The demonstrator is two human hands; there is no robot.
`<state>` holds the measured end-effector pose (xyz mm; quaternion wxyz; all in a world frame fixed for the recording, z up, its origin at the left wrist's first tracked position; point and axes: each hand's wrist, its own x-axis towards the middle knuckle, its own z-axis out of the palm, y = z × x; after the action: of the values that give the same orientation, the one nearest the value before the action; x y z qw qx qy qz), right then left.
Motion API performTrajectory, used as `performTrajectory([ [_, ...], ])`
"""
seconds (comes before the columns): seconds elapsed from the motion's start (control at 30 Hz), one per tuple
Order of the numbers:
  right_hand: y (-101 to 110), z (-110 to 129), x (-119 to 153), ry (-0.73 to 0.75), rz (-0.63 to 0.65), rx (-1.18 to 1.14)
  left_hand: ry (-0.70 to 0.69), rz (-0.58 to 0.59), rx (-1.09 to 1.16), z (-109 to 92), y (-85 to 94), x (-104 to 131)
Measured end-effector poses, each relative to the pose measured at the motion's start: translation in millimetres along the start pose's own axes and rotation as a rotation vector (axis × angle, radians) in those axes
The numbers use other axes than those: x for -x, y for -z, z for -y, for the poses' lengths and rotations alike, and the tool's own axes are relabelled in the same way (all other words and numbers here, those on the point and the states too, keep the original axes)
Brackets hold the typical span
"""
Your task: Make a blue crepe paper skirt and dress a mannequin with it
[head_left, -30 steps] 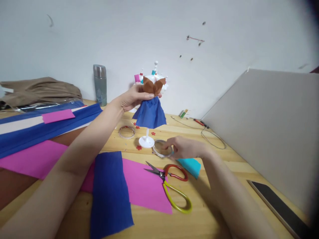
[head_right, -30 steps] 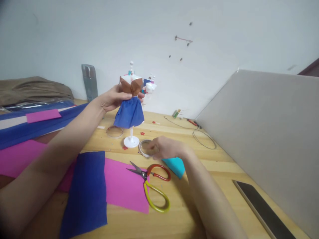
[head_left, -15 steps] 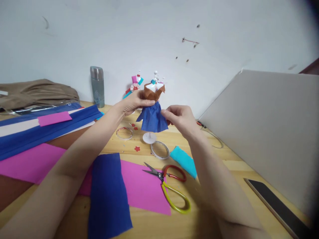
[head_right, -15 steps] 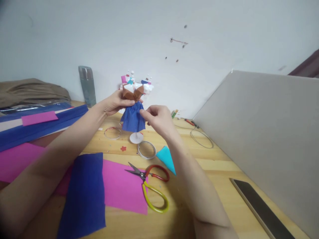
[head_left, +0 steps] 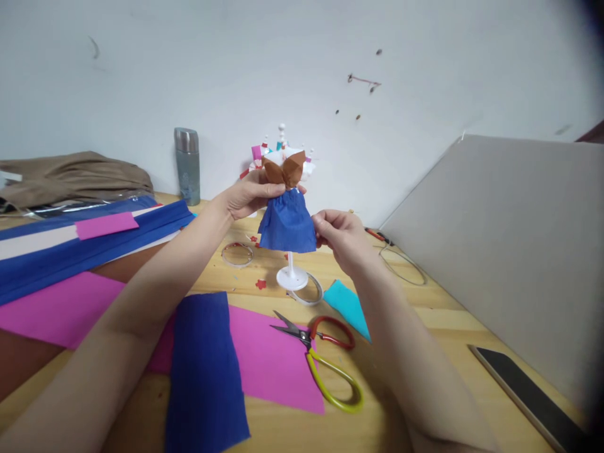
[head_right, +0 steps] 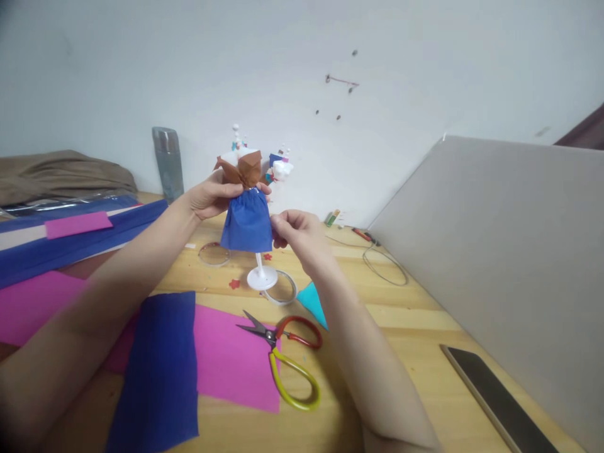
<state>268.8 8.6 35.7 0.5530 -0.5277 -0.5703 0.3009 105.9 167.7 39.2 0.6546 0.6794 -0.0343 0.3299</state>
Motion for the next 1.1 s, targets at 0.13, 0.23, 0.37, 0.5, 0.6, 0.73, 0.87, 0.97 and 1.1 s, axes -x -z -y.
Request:
performTrajectory([
  [0.13, 0.8, 6.0, 5.2, 0.039, 0.036, 0.008, -0.021, 0.021, 0.015, -1.4, -0.3, 0.0],
  [0.23, -0.7, 9.5, 8.3, 0.064, -0.009, 0.113, -0.040, 0.038, -0.006, -2.0, -2.1, 1.0],
  [0.37, -5.6, 15.8, 14.8, 0.251, -0.223, 0.237, -0.065, 0.094, -0.014, -4.1, -6.4, 1.5],
  [0.5, -12.0, 23.6, 25.8, 0.416, -0.284, 0.304, -0.071, 0.182, -0.033, -9.9, -15.9, 1.3],
  [0.6, -15.3, 26.8, 32.3, 0.513, -0.306, 0.402, -0.052, 0.188, -0.076, -12.9, -23.4, 2.4],
  [0.73, -16.5, 28.4, 35.4, 0.591, -0.319, 0.513, -0.046, 0.119, -0.166, -9.8, -27.1, 4.0],
  [0.87, -18.1, 30.2, 36.1, 0.584, -0.337, 0.522, -0.054, 0.135, -0.148, -5.7, -26.9, 3.4],
  [0.97, -20.0, 31.7, 36.1, 0.485, -0.336, 0.450, -0.059, 0.155, -0.120, -5.9, -28.6, 3.0],
  [1.1, -19.7, 32.5, 31.9, 0.289, -0.285, 0.260, -0.048, 0.181, -0.134, -8.2, -32.3, 4.1],
])
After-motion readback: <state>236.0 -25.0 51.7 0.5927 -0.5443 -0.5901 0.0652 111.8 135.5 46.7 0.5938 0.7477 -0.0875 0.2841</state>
